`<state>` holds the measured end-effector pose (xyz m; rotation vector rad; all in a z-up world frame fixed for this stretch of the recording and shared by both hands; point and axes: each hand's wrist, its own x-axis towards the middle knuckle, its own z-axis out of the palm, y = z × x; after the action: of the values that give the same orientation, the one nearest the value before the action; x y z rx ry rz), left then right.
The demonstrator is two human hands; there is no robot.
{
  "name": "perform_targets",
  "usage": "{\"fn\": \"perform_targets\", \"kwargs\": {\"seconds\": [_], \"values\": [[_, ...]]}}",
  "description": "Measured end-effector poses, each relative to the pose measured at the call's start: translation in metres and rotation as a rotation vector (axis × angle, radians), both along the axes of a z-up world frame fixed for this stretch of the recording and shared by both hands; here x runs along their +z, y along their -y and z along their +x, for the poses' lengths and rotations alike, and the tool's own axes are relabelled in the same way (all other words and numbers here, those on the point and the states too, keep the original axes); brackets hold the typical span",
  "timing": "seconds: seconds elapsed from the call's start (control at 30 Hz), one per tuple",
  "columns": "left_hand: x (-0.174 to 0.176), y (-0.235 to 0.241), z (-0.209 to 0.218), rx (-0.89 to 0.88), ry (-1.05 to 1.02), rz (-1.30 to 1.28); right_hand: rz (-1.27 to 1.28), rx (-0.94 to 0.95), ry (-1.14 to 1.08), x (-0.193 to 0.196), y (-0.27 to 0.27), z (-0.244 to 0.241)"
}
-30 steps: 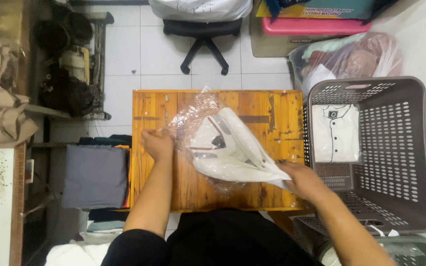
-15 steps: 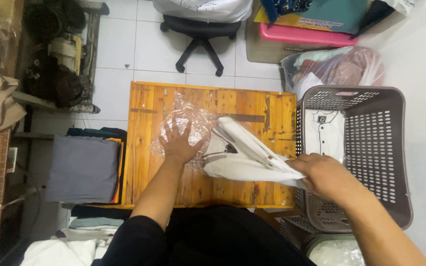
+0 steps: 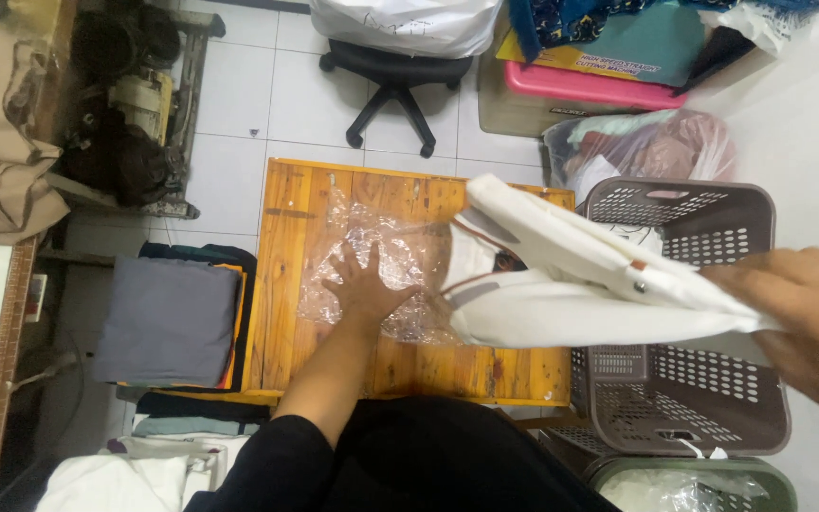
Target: Folding shirts and placing them into plastic bags for final packaging.
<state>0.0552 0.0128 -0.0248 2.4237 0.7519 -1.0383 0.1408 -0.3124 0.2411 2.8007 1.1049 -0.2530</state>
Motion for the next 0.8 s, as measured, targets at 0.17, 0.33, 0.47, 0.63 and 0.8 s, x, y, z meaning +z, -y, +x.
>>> {"fn": "perform_targets", "kwargs": {"seconds": [0.17, 0.33, 0.47, 0.63, 0.8], "values": [[-0.116, 0.024, -0.004, 1.667, 0.617, -0.875, 0.244, 0.166, -0.141, -0.004, -0.054, 0.01], [-0.11, 0.01, -0.017, 1.243, 0.61, -0.649, 0.544, 0.182, -0.407, -0.136, -0.099, 0.005], [-0.108, -0.024, -0.065, 0.703, 0.547, -0.374, 0.385, 0.044, -0.449, -0.245, -0.093, 0.002], [-0.085, -0.044, -0.106, 0.394, 0.45, -0.156, 0.158, -0.078, -0.448, -0.285, -0.079, 0.002], [-0.046, -0.049, -0.093, 0.334, 0.796, -0.025, -0.031, -0.143, -0.396, -0.274, -0.086, 0.005]]}}
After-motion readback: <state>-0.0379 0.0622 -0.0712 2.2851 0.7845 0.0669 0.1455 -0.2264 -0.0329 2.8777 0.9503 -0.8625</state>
